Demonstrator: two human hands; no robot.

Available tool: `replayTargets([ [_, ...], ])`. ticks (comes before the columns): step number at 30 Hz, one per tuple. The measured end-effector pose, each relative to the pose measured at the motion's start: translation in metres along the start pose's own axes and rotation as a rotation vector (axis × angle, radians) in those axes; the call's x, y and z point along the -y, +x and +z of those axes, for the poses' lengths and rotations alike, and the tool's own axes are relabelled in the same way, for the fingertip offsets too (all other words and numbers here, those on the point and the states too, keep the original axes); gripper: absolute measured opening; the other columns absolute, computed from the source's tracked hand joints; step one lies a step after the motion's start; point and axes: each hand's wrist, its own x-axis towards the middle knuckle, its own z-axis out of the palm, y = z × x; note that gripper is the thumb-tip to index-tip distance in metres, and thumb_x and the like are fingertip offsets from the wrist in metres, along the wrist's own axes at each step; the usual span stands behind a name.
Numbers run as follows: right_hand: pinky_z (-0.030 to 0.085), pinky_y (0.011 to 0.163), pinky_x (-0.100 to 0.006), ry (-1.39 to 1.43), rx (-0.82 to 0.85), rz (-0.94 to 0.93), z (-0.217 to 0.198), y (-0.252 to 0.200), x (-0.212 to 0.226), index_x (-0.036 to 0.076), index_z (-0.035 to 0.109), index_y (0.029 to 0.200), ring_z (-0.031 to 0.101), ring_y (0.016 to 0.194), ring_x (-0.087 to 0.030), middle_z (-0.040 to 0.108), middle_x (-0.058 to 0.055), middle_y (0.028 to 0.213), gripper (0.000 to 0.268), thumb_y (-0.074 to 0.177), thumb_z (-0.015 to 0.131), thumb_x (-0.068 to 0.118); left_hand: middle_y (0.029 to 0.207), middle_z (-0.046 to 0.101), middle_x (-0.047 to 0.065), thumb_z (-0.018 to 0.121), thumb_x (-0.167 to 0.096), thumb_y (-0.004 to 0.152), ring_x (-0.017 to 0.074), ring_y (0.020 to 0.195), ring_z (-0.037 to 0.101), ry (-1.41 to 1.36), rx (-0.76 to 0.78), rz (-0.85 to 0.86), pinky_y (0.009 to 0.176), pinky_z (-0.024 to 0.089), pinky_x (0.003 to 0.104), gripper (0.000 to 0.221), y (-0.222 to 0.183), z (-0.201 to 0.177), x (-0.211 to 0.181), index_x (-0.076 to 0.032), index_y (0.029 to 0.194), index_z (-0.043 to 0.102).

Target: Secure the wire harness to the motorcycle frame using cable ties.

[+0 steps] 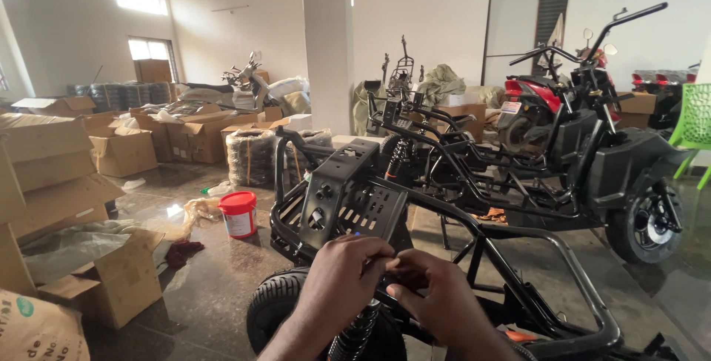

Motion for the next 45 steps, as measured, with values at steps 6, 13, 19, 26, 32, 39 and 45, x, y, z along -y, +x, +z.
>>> replayTargets([
  [6, 0.064, 0.081, -0.024, -0.078, 0.033, -0.031, 0.001, -0.006, 0.025, 0.011, 0.077, 0.111, 0.079, 0.085, -0.009, 0.087, 0.001, 0.097, 0.038, 0.075, 0.076, 0.0, 0.07, 0.074, 0.001, 0.081, -0.016, 0.076, 0.0155, 0.06, 0.064, -0.022, -0.068, -0.092, 0.056, 0.051, 0.032, 0.005, -0.003, 0.003, 0.006, -0.013, 0.08, 0.079],
  [13, 0.062, 0.068, -0.023, -0.167, -0.002, 0.079, 0.012, -0.008, 0.03, 0.014, 0.081, 0.113, 0.076, 0.072, -0.009, 0.085, 0.001, 0.088, 0.037, 0.078, 0.077, 0.002, 0.072, 0.073, -0.003, 0.082, -0.011, 0.079, 0.0093, 0.057, 0.056, -0.131, -0.035, -0.211, 0.056, 0.045, 0.027, 0.007, 0.0, 0.006, 0.013, -0.01, 0.085, 0.079],
  [19, 0.052, 0.065, -0.024, -0.183, -0.045, 0.077, 0.016, -0.01, 0.035, 0.011, 0.081, 0.101, 0.063, 0.068, -0.008, 0.074, 0.004, 0.088, 0.027, 0.075, 0.082, 0.003, 0.07, 0.074, 0.011, 0.062, 0.001, 0.098, 0.0124, 0.047, 0.055, -0.701, 0.025, -0.425, 0.041, 0.046, 0.025, 0.018, 0.015, 0.014, 0.024, 0.003, 0.082, 0.071],
  [26, 0.053, 0.064, -0.025, -0.189, -0.047, 0.006, 0.02, -0.009, 0.023, 0.016, 0.079, 0.113, 0.062, 0.066, -0.01, 0.069, 0.003, 0.084, 0.039, 0.075, 0.082, 0.003, 0.064, 0.067, 0.008, 0.061, -0.001, 0.1, 0.0124, 0.048, 0.053, -0.69, 0.024, -0.459, 0.042, 0.04, 0.025, 0.02, 0.028, 0.013, 0.026, 0.001, 0.082, 0.067],
  [32, 0.053, 0.066, -0.025, -0.308, -0.009, 0.035, 0.019, -0.011, 0.036, 0.016, 0.078, 0.111, 0.063, 0.069, -0.008, 0.068, 0.004, 0.086, 0.032, 0.08, 0.08, 0.008, 0.064, 0.066, 0.009, 0.057, -0.005, 0.105, 0.0149, 0.044, 0.056, -0.64, 0.111, -0.525, 0.039, 0.041, 0.027, 0.021, 0.036, 0.007, 0.019, 0.0, 0.086, 0.066],
  [39, 0.053, 0.065, -0.024, -0.237, -0.032, 0.028, 0.023, -0.011, 0.035, 0.013, 0.082, 0.108, 0.063, 0.068, -0.009, 0.071, 0.003, 0.087, 0.029, 0.079, 0.079, 0.008, 0.055, 0.056, 0.007, 0.06, -0.004, 0.104, 0.0127, 0.037, 0.043, -0.655, 0.074, -0.586, 0.033, 0.027, 0.028, 0.024, 0.015, 0.001, 0.012, 0.0, 0.081, 0.065],
  [45, 0.053, 0.066, -0.026, -0.204, -0.042, 0.008, 0.026, -0.014, 0.036, 0.017, 0.082, 0.105, 0.064, 0.07, -0.011, 0.066, 0.002, 0.084, 0.03, 0.078, 0.077, 0.004, 0.055, 0.057, 0.008, 0.061, -0.001, 0.102, 0.0139, 0.037, 0.046, -0.653, 0.065, -0.556, 0.035, 0.031, 0.028, 0.024, 0.016, 0.001, 0.016, 0.002, 0.079, 0.067],
])
